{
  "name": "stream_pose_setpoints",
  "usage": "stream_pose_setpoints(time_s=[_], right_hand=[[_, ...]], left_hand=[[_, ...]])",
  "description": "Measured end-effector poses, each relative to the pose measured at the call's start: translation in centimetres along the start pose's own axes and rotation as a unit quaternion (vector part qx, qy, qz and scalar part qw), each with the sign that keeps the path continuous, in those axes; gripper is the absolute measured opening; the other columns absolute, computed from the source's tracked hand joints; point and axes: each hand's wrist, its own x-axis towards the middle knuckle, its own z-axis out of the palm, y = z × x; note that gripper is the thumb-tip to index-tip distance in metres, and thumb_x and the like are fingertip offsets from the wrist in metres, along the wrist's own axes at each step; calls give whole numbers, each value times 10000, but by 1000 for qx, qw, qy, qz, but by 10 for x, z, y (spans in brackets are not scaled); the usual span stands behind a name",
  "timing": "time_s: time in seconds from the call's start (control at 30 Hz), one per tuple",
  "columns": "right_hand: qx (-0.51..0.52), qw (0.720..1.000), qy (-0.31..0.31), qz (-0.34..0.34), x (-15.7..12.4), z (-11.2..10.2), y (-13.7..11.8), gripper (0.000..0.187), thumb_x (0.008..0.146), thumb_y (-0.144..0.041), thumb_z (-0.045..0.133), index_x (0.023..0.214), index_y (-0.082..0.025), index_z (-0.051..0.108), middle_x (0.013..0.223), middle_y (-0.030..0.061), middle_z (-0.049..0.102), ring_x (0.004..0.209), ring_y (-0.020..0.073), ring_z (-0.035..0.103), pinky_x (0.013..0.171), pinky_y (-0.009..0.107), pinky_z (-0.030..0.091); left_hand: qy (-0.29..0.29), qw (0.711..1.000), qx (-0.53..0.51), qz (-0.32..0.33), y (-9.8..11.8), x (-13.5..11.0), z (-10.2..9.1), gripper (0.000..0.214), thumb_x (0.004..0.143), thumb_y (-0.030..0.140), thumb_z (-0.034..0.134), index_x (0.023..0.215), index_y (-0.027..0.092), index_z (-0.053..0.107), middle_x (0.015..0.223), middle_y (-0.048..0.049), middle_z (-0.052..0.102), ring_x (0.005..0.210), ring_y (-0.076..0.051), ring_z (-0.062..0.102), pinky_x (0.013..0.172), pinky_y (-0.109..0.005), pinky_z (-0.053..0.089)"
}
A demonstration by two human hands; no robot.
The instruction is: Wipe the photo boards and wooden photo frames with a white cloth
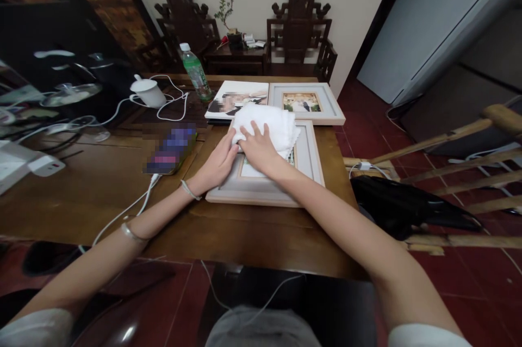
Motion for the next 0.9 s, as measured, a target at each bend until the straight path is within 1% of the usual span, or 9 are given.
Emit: stream_pose_setpoints(time_s=[0.13, 0.23, 0.33, 0.43, 0.5, 0.57, 0.63, 0.8, 0.9], right_hand=[[10, 999, -24, -22, -22, -5, -16, 420, 883, -70, 391, 1239, -98, 610, 1508, 156, 357, 1400, 399, 249, 1091, 633, 250], [45, 995, -45, -71, -58, -13, -28, 373, 820, -48, 464, 1118, -121, 676, 1503, 147, 370, 1402, 371, 263, 1098, 605, 268], [83, 989, -64, -103, -99, -27, -26, 413, 764, -7, 469, 1088, -144, 685, 1500, 108, 388, 1411, 327, 263, 1119, 566, 268], [77, 991, -94, -61, -130, -41, -13, 471, 720, 20, 462, 1097, -157, 683, 1479, 86, 424, 1401, 331, 284, 1108, 576, 288], [57, 992, -111, -27, -141, -47, -4, 485, 709, 27, 457, 1090, -165, 687, 1465, 77, 442, 1390, 338, 307, 1094, 586, 305], [39, 992, -117, -12, -143, -51, -2, 470, 713, 23, 461, 1077, -164, 694, 1451, 81, 461, 1377, 350, 330, 1080, 596, 319], [27, 994, -109, -14, -137, -50, -9, 426, 737, 2, 475, 1063, -154, 701, 1426, 106, 489, 1356, 366, 364, 1065, 603, 333], [27, 995, -73, -58, -99, -38, -52, 319, 840, -86, 487, 1056, -148, 713, 1418, 152, 490, 1333, 382, 392, 1050, 584, 358], [18, 997, -40, -64, -86, -29, -67, 312, 902, -119, 441, 1038, -136, 722, 1403, 183, 496, 1330, 363, 404, 1054, 571, 354]], left_hand=[[-8, 1000, -1, -9, -1, -1, -1, 649, 989, 523, 177, 1453, 82, 286, 1541, -193, 280, 1443, -233, 235, 1188, -448, 177], [-21, 1000, 17, -7, -1, -1, -2, 619, 996, 491, 155, 1449, 94, 297, 1536, -178, 300, 1446, -242, 225, 1184, -462, 191], [-40, 997, 63, 4, 0, -1, -2, 627, 994, 461, 192, 1427, 24, 316, 1506, -221, 336, 1443, -282, 225, 1177, -483, 208], [-56, 992, 108, 21, -1, -2, -1, 604, 983, 426, 260, 1396, -5, 356, 1484, -240, 364, 1437, -308, 232, 1171, -501, 215], [-58, 990, 125, 31, -2, -2, 0, 566, 979, 386, 284, 1374, -6, 388, 1480, -238, 370, 1436, -309, 233, 1173, -500, 214], [-54, 989, 129, 38, -4, -2, 1, 533, 973, 337, 300, 1354, -19, 412, 1473, -244, 377, 1434, -308, 239, 1179, -484, 213], [-48, 990, 122, 42, -5, -2, 2, 510, 966, 294, 305, 1345, -27, 418, 1460, -248, 393, 1431, -306, 251, 1180, -480, 221], [-36, 994, 95, 47, -10, -2, 1, 473, 935, 218, 319, 1368, 47, 402, 1457, -209, 413, 1428, -293, 264, 1162, -521, 260], [-44, 994, 87, 51, -12, -2, -2, 482, 912, 189, 348, 1373, 59, 399, 1450, -210, 419, 1420, -297, 281, 1155, -522, 279]])
